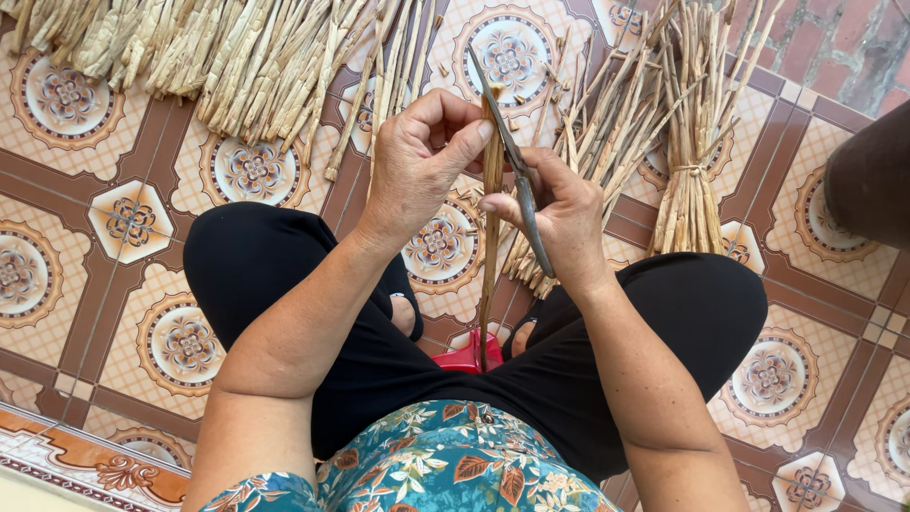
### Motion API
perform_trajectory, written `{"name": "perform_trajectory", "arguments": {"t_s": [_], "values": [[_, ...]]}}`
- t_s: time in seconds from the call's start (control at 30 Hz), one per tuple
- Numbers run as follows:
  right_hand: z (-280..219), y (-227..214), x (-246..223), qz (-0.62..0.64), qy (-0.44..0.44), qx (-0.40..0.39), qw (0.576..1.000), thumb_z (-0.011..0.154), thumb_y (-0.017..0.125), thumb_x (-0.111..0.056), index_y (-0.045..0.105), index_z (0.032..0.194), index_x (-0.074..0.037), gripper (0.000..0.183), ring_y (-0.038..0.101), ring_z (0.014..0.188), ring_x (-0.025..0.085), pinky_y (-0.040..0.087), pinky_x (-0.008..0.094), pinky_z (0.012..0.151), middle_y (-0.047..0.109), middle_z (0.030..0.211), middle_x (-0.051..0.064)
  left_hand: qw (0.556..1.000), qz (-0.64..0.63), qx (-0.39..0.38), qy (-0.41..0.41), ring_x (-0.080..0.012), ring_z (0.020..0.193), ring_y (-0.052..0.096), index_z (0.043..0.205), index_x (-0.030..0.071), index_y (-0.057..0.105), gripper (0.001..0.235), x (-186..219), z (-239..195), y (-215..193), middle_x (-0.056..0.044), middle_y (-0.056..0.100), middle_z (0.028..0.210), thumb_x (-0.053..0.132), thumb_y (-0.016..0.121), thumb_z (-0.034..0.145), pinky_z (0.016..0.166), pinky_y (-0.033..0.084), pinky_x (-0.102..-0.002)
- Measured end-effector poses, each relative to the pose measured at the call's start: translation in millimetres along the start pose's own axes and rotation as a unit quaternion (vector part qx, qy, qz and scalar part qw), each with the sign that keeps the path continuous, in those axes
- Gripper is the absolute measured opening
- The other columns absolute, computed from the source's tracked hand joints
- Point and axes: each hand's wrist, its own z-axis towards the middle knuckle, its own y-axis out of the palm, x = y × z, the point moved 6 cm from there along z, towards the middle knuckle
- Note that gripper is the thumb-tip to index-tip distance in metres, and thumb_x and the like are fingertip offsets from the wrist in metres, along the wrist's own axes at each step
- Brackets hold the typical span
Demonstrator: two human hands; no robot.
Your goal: The person sits on a small red stool on a tiled floor and uses shears to trim the ends of thin, dried sticks. They pick up sticks one at a time, cut the ends, and place the trimmed pieces back on the floor.
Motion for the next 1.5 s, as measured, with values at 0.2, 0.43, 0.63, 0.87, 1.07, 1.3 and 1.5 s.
{"name": "perform_trajectory", "arguments": {"t_s": [0.2,0.43,0.63,0.87,1.07,1.3,1.5], "values": [[16,-1,18,0.128,0.035,-0.039,0.990,0.091,0.084,-0.033,0.067,0.122,-0.010,0.043,0.056,0.078,0.004,0.048,0.020,0.069,0.059,0.087,-0.006,0.997,0.047,0.018,0.051,-0.0061,0.079,0.070,0.107,0.002,0.066,0.008,14,-3,-2,-0.003,0.072,0.091,0.010,0.068,0.106,0.071,0.062,-0.022],[21,-91,29,0.266,-0.041,0.123,0.955,0.108,0.076,-0.032,0.063,0.127,-0.007,0.035,0.061,0.066,0.011,0.050,0.023,0.058,0.067,0.086,0.006,0.903,0.247,0.001,0.351,-0.0134,0.095,0.073,0.112,0.007,0.063,0.012,53,-27,27,-0.006,0.074,0.112,0.000,0.068,0.104,0.083,0.063,-0.026],[-4,-177,33,0.285,-0.176,0.205,0.920,0.112,0.062,-0.049,0.059,0.127,-0.007,0.045,0.057,0.070,0.019,0.053,0.032,0.066,0.062,0.090,0.012,0.843,0.327,-0.174,0.391,-0.0215,0.110,0.066,0.108,0.008,0.065,0.022,-16,-41,96,-0.004,0.069,0.122,0.003,0.074,0.089,0.092,0.060,-0.032],[-19,-196,56,0.327,-0.167,0.229,0.902,0.111,0.060,-0.049,0.058,0.128,-0.006,0.046,0.056,0.071,0.019,0.051,0.033,0.067,0.060,0.089,0.012,0.796,0.362,-0.321,0.363,-0.0216,0.108,0.066,0.106,0.008,0.064,0.021,-169,-75,147,-0.004,0.066,0.122,0.010,0.064,0.086,0.091,0.060,-0.035],[-24,-190,67,0.348,-0.122,0.224,0.902,0.111,0.059,-0.050,0.056,0.128,-0.006,0.047,0.054,0.072,0.019,0.050,0.033,0.068,0.059,0.089,0.011,0.842,0.434,-0.296,0.124,-0.0308,0.104,0.065,0.116,0.011,0.068,0.031,-314,-90,107,-0.010,0.066,0.113,0.008,0.065,0.085,0.076,0.056,-0.043],[-12,-168,77,0.371,-0.053,0.198,0.906,0.110,0.057,-0.050,0.054,0.129,-0.006,0.048,0.052,0.073,0.019,0.048,0.033,0.069,0.057,0.089,0.011,0.804,0.551,0.042,-0.218,-0.0319,0.124,0.054,0.124,0.018,0.068,0.043,-393,-39,-87,-0.010,0.060,0.129,0.013,0.071,0.081,0.105,0.046,-0.046],[-3,-151,80,0.371,0.000,0.187,0.910,0.109,0.056,-0.050,0.053,0.129,-0.005,0.049,0.051,0.074,0.019,0.047,0.034,0.070,0.055,0.089,0.011,0.763,0.520,0.096,-0.373,-0.0404,0.132,0.040,0.130,0.019,0.061,0.047,-400,-63,-114,-0.017,0.037,0.147,0.012,0.067,0.084,0.106,0.040,-0.049]]}}
